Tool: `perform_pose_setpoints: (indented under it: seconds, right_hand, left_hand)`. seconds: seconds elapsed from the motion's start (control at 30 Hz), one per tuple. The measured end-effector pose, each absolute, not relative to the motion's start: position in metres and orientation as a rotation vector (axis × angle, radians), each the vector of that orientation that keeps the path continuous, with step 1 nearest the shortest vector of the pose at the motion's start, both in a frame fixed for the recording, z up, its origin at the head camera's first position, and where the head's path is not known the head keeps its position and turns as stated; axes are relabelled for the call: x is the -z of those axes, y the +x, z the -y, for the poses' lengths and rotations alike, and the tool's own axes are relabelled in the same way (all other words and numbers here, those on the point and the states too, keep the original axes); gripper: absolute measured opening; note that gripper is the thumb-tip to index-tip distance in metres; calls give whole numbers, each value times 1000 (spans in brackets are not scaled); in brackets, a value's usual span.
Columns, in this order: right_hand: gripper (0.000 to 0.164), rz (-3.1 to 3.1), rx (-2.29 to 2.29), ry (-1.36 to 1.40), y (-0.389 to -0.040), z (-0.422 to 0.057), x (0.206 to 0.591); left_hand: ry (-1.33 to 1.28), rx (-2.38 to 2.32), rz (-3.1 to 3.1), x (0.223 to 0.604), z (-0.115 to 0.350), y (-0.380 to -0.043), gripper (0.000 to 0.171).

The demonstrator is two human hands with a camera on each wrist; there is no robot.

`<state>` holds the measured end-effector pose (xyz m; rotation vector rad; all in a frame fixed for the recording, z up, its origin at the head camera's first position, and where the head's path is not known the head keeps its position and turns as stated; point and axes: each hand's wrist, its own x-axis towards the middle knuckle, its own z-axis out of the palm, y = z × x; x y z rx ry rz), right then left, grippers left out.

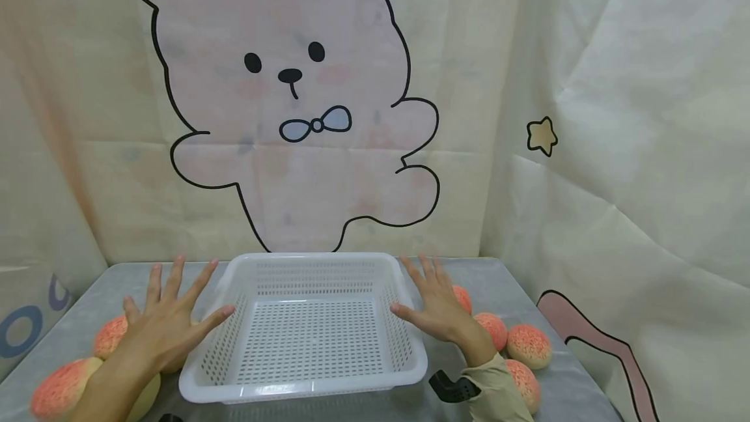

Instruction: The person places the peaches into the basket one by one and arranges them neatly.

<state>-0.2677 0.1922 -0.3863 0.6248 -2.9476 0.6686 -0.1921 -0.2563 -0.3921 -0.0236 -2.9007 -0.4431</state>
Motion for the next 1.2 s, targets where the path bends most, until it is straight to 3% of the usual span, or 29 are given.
perform_pose_setpoints:
  seconds: [0.33, 0.57, 0.83, 1.2]
  right_hand:
    - [94, 2988, -958, 781, -274, -198, 394]
    - [84, 2940, -1212, 889, -279, -203, 396]
    - [64, 2915, -1280, 918, -284, -211, 398]
    - [66, 2811, -1432, 1114, -291, -215, 404]
  left_hand:
    - [-60, 517, 2921, 389, 262, -194, 97]
    - [-113, 532, 2899, 389, 266, -197, 101]
    - [-166, 700, 2869, 384, 270, -197, 92]
    - [-221, 812, 2812, 381, 273, -190, 84]
